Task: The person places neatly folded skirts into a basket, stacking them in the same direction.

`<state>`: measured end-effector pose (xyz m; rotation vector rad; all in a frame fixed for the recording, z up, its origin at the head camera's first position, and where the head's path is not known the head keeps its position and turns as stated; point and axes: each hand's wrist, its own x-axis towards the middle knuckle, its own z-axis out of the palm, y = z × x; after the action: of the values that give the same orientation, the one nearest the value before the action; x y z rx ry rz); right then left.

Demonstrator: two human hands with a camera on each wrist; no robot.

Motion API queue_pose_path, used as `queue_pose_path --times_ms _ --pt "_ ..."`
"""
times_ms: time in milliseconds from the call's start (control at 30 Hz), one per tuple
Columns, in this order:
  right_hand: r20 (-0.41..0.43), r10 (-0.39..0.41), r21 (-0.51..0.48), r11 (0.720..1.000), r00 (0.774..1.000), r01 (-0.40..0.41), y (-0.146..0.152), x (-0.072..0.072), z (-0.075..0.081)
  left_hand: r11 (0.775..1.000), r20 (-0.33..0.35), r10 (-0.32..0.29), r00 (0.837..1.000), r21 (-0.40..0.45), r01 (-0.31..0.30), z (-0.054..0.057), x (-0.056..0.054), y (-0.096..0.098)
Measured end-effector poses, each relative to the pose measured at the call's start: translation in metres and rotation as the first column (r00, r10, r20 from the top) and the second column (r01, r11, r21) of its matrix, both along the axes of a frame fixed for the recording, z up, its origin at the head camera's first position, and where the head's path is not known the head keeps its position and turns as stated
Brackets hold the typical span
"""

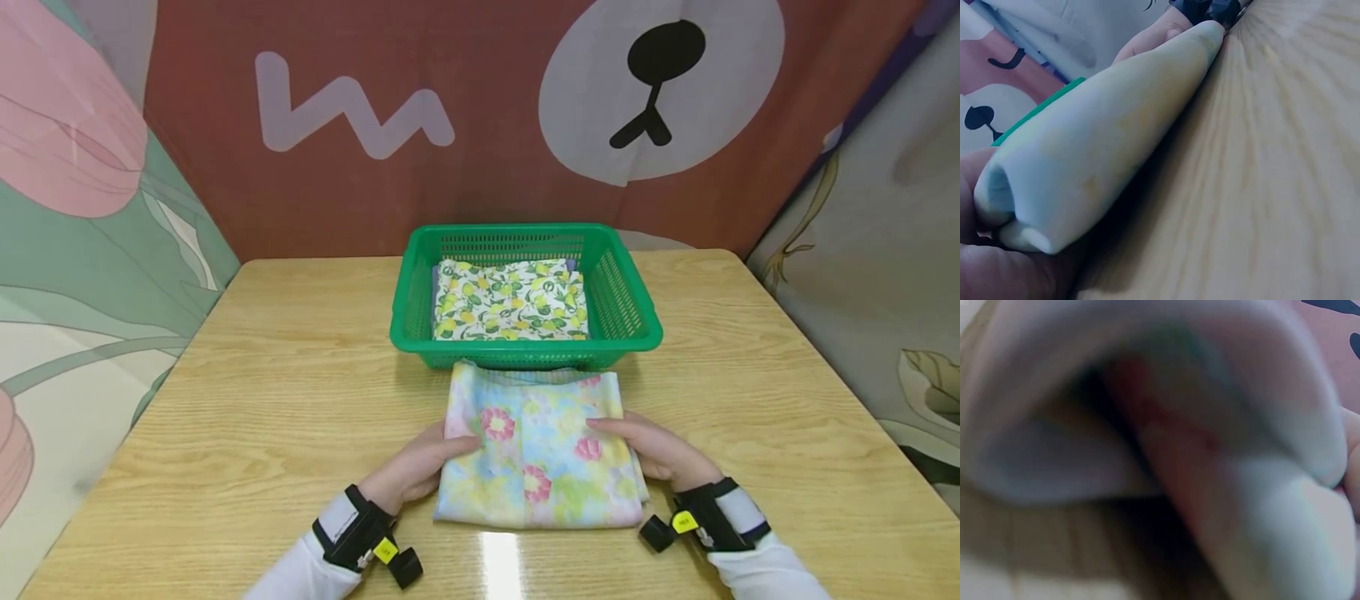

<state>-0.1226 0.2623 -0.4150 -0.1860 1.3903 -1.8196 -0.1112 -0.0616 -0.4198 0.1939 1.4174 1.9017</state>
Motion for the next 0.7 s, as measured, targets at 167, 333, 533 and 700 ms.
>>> queue_pose_path --times_ms 167,333,533,700 --pt "-0.019 -0.032 0.040 0.999 0.999 0.033 -0.001 0.002 -0.004 1.000 0.015 0.029 0.999 0.010 -0.029 -0.001 0.001 0.000" --pt "-0.034 -0.067 0.047 0.997 0.997 0.068 -0.002 0.004 -0.004 0.999 0.023 0.045 0.999 0.025 -0.046 -0.002 0.002 -0.001" --pt "-0.024 -0.077 0.028 0.997 0.997 0.078 0.005 0.003 0.001 0.997 0.039 0.073 0.997 0.030 -0.075 0.001 0.002 -0.002" --pt "-0.020 -0.078 -0.015 0.997 0.997 0.077 0.010 0.004 0.007 0.996 0.049 0.078 0.996 0.040 -0.080 0.004 0.003 -0.003"
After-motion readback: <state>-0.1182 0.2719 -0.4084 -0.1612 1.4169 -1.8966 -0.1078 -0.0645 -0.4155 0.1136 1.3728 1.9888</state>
